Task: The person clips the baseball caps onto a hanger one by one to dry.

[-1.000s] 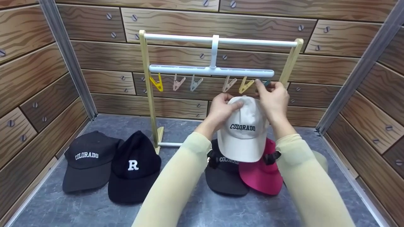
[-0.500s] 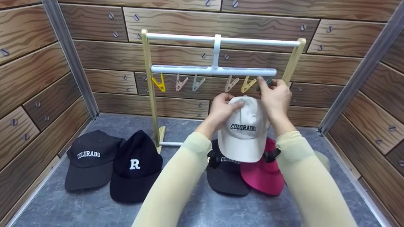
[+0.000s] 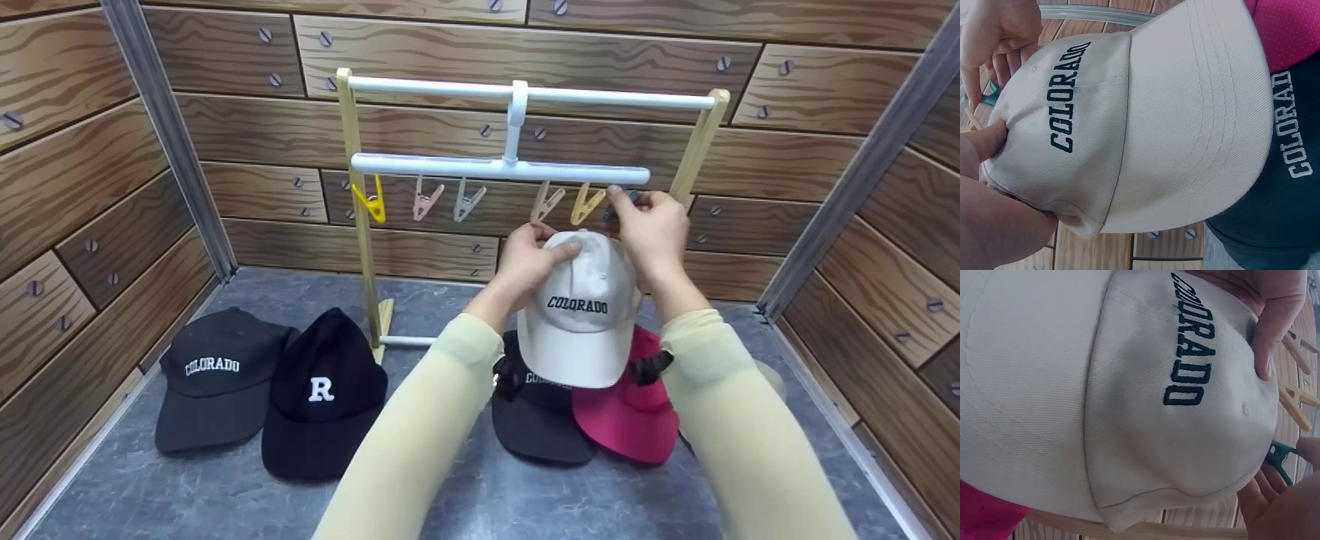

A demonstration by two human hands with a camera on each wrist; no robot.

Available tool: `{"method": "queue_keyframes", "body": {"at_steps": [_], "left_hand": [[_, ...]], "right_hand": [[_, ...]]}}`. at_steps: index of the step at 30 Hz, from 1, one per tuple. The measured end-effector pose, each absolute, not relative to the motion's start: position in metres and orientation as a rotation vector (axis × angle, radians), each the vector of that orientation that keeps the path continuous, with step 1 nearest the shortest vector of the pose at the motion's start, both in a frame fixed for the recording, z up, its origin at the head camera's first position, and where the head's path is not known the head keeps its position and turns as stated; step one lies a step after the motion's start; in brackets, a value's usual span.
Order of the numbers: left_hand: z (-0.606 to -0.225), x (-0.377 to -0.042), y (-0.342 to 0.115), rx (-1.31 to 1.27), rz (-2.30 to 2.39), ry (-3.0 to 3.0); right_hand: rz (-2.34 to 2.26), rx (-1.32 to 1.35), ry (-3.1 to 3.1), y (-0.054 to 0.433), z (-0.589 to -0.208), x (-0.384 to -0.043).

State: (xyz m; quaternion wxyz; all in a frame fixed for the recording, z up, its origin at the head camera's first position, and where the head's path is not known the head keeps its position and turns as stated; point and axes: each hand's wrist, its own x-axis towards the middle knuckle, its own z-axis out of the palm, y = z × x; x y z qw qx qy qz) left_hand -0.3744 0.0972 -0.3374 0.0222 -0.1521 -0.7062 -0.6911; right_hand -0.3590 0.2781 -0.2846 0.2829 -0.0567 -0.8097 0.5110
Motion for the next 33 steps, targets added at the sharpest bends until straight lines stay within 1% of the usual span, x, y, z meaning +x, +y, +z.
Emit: {"method": "queue_keyframes", "body": {"at_steps": [3,19,33], "left_hand": [[-0.338,-0.375,0.098,-0.48,-2.153,-2.179],[-0.343,-0.379,0.095,-0.454,-2.164,-2.12],[-0.345,-0.38,0.095,-0.393,-2.092,-2.193]], "right_hand": [[1.434,-0.099,-2.169,0.279,-0.287,-0.362],[1.161,-0.063,-2.361,0.28,-0.286,-0.367],[1.149,-0.057,-2.392,0.272,-0.279,-0.366]]}}
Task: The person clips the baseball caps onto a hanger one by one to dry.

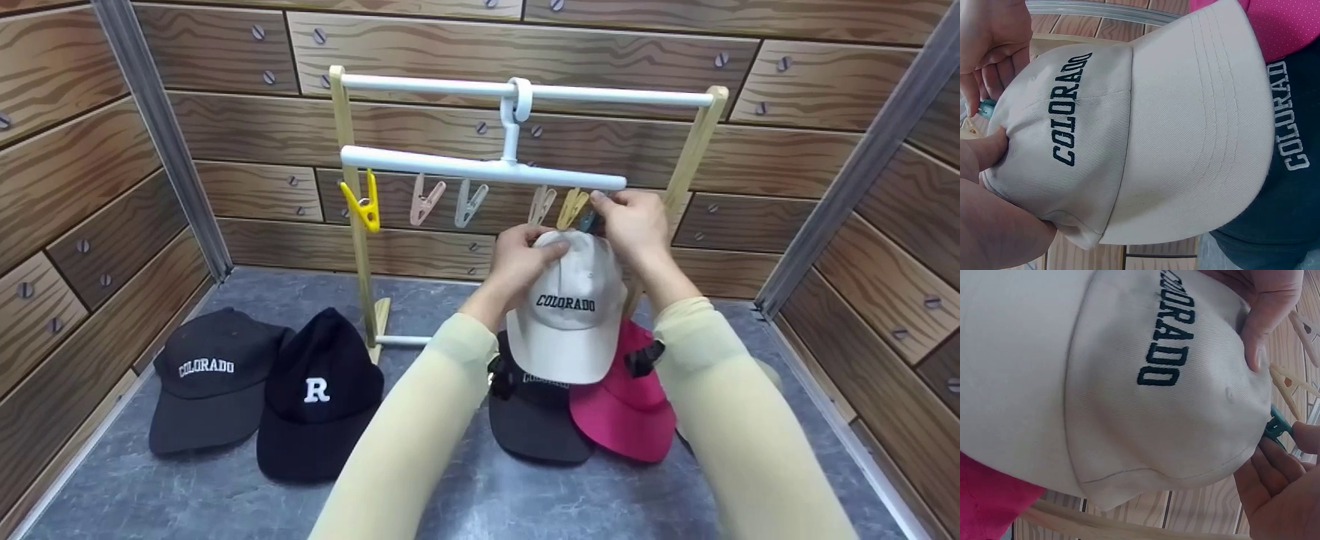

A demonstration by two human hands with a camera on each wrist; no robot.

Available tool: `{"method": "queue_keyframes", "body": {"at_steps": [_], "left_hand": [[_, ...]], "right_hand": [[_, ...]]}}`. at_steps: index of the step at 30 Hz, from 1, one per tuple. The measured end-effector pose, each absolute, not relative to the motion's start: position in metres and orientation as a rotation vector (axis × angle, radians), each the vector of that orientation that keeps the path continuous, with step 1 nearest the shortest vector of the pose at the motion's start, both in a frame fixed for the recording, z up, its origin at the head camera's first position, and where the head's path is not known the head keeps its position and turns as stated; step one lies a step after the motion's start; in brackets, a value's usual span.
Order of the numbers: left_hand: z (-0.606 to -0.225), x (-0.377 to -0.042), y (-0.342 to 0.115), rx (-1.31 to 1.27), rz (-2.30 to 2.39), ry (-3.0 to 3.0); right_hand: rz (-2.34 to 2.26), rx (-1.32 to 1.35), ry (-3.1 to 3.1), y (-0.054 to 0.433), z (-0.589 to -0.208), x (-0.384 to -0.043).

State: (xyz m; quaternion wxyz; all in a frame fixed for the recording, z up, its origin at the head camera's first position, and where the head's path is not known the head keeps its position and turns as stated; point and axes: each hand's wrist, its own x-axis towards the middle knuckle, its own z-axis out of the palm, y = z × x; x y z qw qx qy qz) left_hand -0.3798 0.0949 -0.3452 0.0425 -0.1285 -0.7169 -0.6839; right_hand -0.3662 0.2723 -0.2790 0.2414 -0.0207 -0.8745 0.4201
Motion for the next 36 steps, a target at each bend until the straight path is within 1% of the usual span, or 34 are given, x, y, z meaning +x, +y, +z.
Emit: {"method": "queue_keyframes", "body": {"at_steps": [9,15,23,31,36], "left_hand": [[-0.3468,-0.3826,0.093,-0.397,-2.161,-2.131],[-0.3473,-0.3829,0.0963,-0.395,-2.257,-2.076],[-0.3482,-0.383,0.1018,-0.309,-2.344,-1.993],[-0.3462,-0.3823,0.1019,-0.277,-2.345,-2.002],[-0.346,-0.3821,0.1017,-0.285,-2.352,-1.983]], "right_hand": [[1.134,-0.05,-2.424,0.2674,-0.2788,-0.3651],[1.219,-0.045,-2.385,0.2675,-0.2798,-0.3637],[1.233,-0.028,-2.389,0.2673,-0.2811,-0.3641],[1.246,-0.013,-2.369,0.2663,-0.2822,-0.364],[1.365,-0.011,-2.357,0.2659,-0.2837,-0.3642]]}}
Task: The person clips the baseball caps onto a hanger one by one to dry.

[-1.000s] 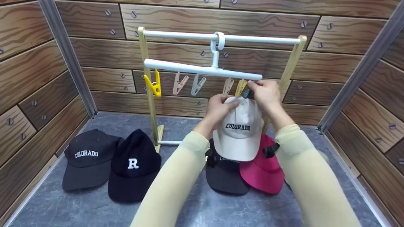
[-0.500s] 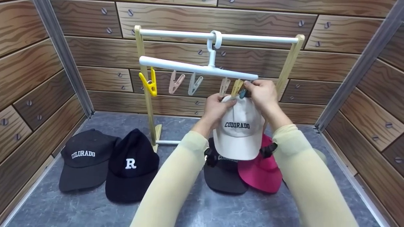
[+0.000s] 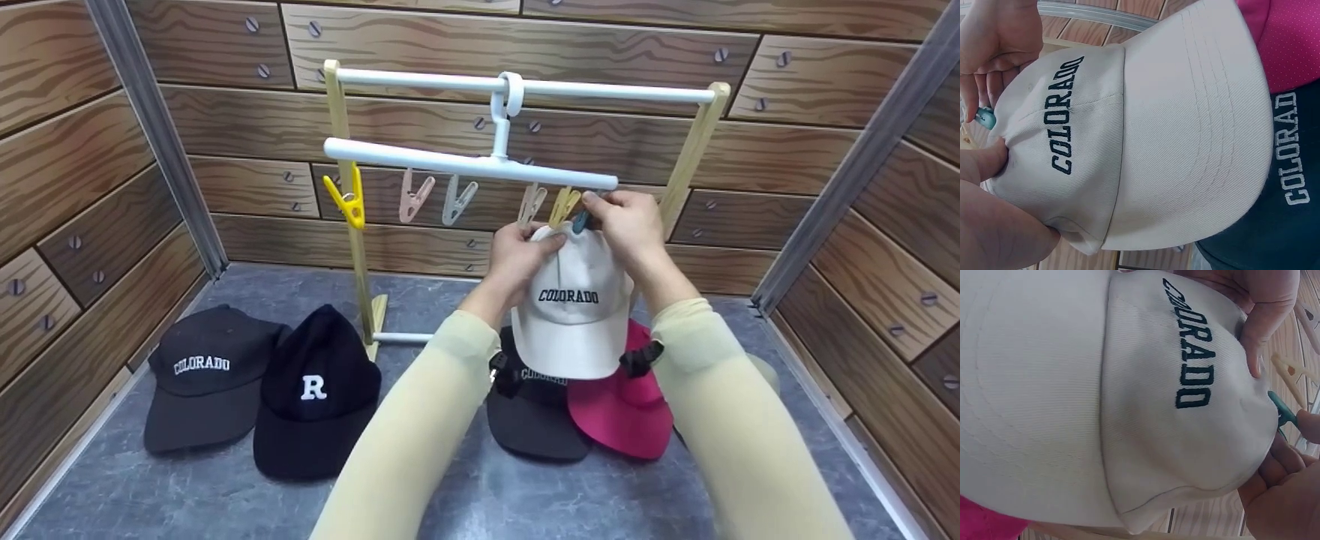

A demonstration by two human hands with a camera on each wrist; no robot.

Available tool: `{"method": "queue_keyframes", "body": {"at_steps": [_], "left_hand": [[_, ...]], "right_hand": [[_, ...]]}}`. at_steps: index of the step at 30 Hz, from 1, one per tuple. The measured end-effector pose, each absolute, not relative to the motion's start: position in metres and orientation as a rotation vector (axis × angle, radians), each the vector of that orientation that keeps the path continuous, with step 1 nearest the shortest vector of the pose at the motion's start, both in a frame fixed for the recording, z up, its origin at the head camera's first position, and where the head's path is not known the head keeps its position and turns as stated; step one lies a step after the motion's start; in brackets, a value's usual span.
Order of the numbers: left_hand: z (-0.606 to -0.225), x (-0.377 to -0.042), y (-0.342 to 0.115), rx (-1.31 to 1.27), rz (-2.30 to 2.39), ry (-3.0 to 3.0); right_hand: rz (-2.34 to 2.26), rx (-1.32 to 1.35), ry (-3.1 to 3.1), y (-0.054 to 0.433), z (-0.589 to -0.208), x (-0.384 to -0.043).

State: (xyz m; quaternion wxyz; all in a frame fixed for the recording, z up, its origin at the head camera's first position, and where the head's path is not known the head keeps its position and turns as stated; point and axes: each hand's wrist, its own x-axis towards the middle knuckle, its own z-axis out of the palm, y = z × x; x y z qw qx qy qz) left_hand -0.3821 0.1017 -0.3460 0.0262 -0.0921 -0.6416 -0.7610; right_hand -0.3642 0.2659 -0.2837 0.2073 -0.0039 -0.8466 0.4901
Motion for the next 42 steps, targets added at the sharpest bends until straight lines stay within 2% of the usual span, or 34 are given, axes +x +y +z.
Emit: {"method": "queue_keyframes", "body": {"at_steps": [17,42], "left_hand": [[-0.347,-0.38,0.098,-0.354,-2.216,-2.07],[-0.363,-0.389,0.078,-0.355,-2.114,-2.063]], "right_hand": [[1.615,0.029,-2.285,0.269,-0.29,-0.368],[1.377,0.015,-2.361,0.265,-0.303,-0.371]]}}
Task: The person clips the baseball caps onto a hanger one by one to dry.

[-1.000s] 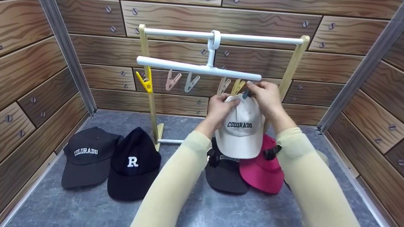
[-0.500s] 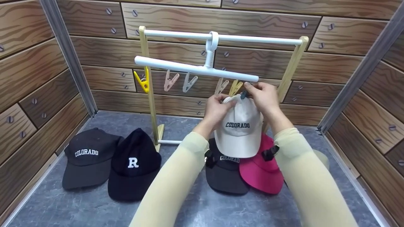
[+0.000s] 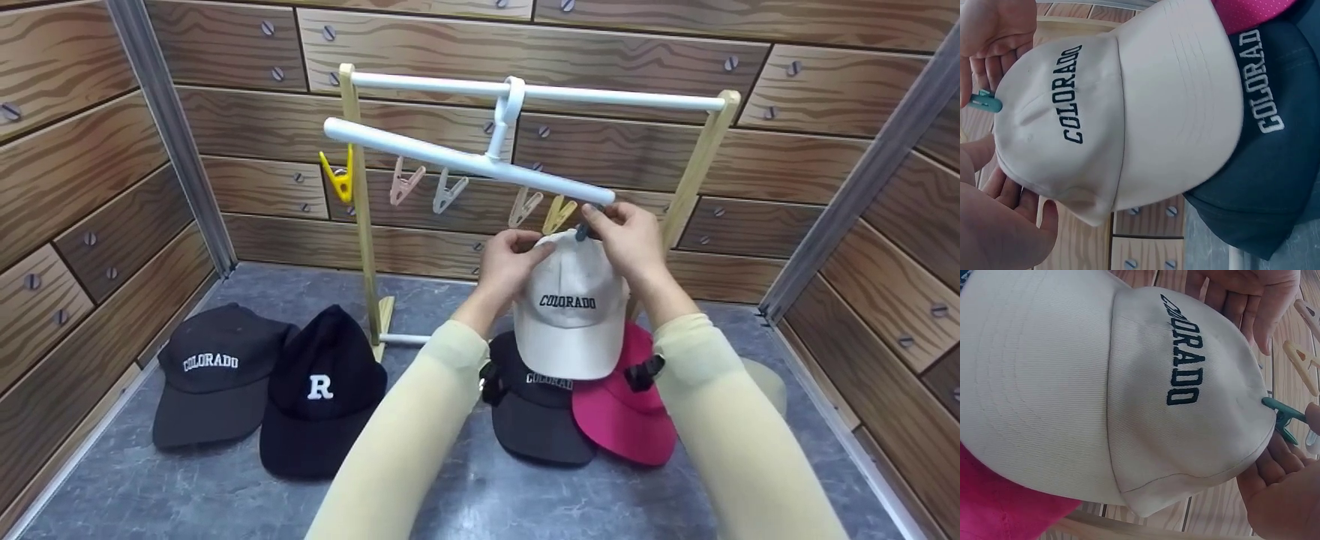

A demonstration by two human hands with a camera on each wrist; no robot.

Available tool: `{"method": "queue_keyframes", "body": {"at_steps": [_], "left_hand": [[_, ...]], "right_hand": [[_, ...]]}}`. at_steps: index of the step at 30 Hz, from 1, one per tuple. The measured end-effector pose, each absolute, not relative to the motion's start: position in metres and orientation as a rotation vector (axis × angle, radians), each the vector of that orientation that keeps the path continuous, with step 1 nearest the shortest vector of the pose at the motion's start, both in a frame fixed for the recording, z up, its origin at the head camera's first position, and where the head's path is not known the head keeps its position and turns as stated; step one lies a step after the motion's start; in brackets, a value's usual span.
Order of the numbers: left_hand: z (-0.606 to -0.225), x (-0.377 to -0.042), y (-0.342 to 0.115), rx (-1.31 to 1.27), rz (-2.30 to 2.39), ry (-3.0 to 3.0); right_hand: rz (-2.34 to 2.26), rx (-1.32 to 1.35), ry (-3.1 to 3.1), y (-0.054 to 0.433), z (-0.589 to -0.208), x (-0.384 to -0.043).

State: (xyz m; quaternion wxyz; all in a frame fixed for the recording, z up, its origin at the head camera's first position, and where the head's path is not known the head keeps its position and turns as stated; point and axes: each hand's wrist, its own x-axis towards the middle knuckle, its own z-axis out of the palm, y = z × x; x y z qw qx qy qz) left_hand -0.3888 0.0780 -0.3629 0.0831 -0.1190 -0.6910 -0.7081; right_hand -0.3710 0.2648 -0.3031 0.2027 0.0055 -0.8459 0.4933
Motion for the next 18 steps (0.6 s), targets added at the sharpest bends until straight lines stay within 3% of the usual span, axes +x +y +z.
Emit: {"method": "queue_keyframes", "body": {"at_steps": [18], "left_hand": [[-0.374,-0.386,0.066,-0.314,-2.096,-2.101]], "right_hand": [[1.378,0.089,-2.321,0.267,-0.323,-0.365]]}}
